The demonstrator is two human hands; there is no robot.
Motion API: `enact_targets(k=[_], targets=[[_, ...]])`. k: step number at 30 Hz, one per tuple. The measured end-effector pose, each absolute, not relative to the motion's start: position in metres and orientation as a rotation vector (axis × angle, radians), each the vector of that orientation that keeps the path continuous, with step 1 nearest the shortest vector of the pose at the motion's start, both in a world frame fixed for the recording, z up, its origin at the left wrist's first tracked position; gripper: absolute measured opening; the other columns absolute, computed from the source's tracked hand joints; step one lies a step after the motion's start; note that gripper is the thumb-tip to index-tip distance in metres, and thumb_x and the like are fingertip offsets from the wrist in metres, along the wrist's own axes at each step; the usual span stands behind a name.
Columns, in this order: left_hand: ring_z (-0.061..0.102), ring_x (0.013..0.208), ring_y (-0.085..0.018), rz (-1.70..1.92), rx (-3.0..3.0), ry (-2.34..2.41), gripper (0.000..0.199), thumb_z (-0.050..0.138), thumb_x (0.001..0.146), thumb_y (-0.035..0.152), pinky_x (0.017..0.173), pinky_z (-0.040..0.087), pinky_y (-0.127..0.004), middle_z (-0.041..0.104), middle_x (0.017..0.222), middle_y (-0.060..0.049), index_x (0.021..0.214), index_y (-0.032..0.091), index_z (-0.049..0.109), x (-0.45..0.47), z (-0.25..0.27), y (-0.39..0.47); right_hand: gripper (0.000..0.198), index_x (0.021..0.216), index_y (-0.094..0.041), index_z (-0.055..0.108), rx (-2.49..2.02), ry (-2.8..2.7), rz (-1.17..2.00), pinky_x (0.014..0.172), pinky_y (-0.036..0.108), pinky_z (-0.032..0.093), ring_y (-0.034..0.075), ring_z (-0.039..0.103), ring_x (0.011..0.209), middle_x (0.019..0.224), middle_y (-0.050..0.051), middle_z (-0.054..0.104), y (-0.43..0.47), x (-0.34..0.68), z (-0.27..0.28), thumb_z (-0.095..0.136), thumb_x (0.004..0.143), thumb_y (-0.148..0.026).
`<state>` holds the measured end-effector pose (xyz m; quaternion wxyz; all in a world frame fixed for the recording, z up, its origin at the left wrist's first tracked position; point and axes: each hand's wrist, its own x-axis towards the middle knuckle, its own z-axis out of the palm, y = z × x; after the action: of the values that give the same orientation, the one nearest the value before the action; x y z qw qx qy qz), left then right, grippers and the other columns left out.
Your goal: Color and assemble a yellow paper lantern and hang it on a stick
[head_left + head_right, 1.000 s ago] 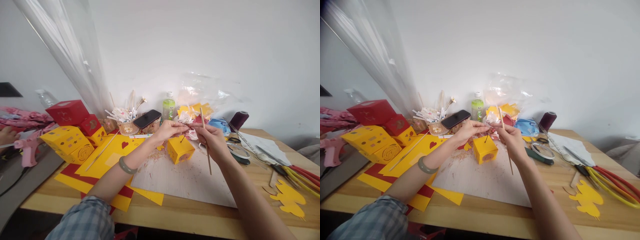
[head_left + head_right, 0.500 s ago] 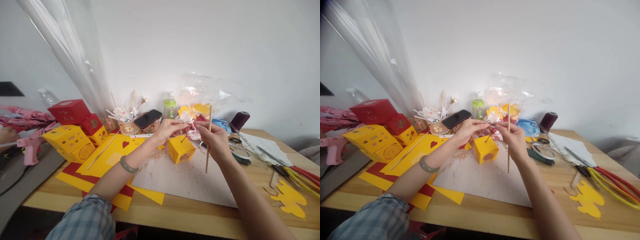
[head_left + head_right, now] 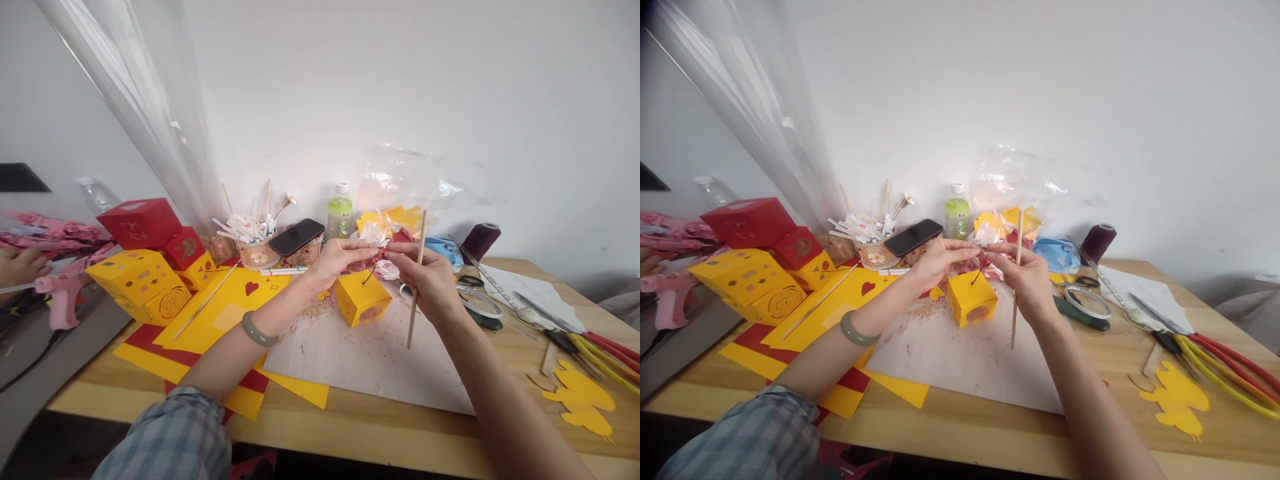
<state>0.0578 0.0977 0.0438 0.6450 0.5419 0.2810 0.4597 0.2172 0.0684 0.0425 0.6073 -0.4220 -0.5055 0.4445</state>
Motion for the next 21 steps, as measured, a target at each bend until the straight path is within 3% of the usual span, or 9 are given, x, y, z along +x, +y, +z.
enact_targets(k=[9,15,21], targets=[[0.056,0.067,-0.01,1.033,1.285,0.634,0.021,0.075,0.061,0.027,0.07,0.042,-0.028,0.065,0.075,-0.003,0.076,0.013,0.071,0.0609,0.0416,0.099,0.015,0.063,-0.016,0.064,-0.933,-1.145,1.063,0.035,0.019,0.015,0.001,0.026,0.037,0.046,-0.007,0.047,0.0693,0.2169,0.0422,0.076,0.057,-0.023],[0.05,0.059,-0.006,1.038,1.309,0.64,0.022,0.074,0.062,0.03,0.061,0.037,-0.023,0.063,0.07,-0.001,0.076,0.013,0.071,0.0602,0.041,0.0997,0.009,0.069,-0.015,0.068,-0.904,-1.142,1.09,0.037,0.021,0.012,0.003,0.019,0.035,0.036,-0.01,0.029,0.0693,0.2216,0.0424,0.059,0.064,-0.015],[0.051,0.061,-0.006,1.038,1.307,0.644,0.021,0.074,0.063,0.029,0.062,0.037,-0.023,0.065,0.074,-0.002,0.078,0.014,0.071,0.0606,0.041,0.0996,0.016,0.072,-0.014,0.07,-0.903,-1.181,1.097,0.037,0.021,0.012,0.003,0.02,0.037,0.039,-0.008,0.029,0.0666,0.2195,0.0456,0.062,0.072,-0.028]])
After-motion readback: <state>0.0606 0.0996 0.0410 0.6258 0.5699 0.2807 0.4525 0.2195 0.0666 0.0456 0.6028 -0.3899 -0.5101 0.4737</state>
